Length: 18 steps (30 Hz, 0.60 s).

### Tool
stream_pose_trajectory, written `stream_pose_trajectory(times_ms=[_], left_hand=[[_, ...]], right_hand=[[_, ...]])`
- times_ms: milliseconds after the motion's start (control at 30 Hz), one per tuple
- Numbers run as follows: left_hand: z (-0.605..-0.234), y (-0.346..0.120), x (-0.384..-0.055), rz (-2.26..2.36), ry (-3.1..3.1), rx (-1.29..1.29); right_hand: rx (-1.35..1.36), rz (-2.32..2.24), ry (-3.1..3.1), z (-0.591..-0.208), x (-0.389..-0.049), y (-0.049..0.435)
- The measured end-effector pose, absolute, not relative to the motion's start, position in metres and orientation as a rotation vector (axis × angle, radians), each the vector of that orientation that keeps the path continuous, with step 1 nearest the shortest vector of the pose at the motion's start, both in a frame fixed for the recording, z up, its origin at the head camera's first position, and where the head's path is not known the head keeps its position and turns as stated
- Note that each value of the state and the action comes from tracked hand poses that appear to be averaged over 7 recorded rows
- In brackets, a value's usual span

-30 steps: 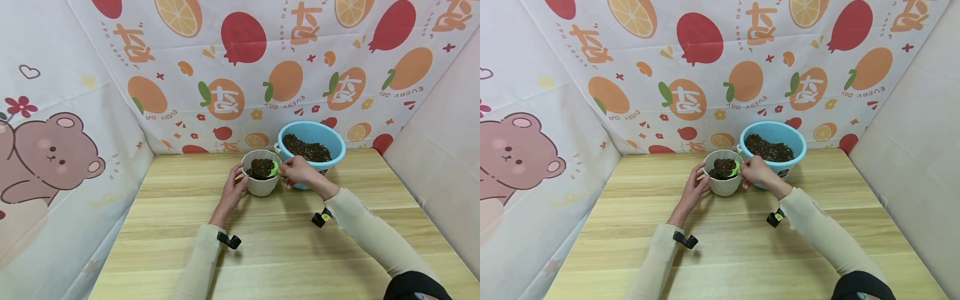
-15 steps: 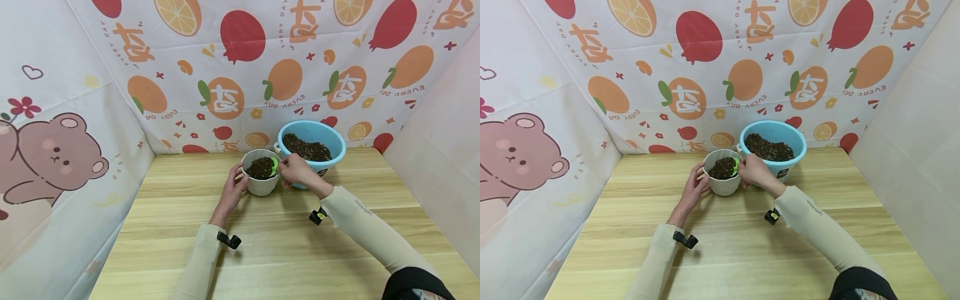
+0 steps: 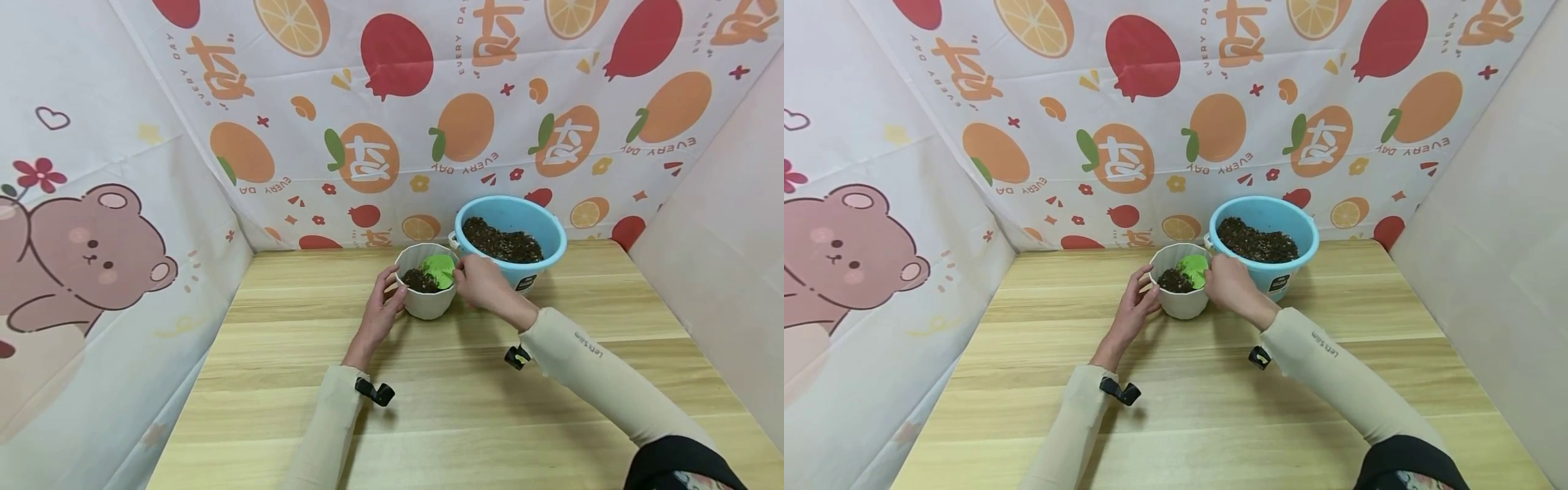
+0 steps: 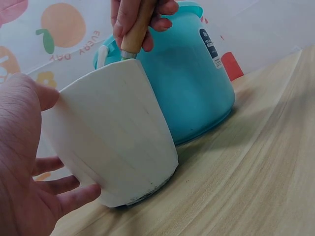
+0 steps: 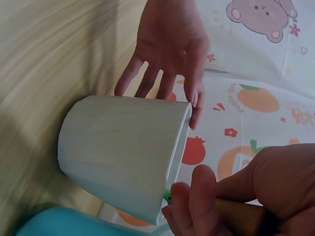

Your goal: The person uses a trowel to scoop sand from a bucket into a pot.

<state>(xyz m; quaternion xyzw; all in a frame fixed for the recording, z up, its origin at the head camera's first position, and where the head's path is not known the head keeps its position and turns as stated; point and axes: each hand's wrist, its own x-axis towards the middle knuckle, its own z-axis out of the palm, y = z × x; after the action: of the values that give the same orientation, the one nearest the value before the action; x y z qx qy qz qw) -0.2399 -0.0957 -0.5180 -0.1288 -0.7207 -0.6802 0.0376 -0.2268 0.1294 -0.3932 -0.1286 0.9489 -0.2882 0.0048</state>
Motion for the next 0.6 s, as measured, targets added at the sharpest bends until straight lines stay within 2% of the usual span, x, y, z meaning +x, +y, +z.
stream_pose_trajectory(times_ms=[600], left_hand=[[-0.517, -0.095, -0.24, -2.104, -2.209, -0.384]], right_hand=[[-0.612, -0.752, 3.145, -0.389, -0.219, 0.117]])
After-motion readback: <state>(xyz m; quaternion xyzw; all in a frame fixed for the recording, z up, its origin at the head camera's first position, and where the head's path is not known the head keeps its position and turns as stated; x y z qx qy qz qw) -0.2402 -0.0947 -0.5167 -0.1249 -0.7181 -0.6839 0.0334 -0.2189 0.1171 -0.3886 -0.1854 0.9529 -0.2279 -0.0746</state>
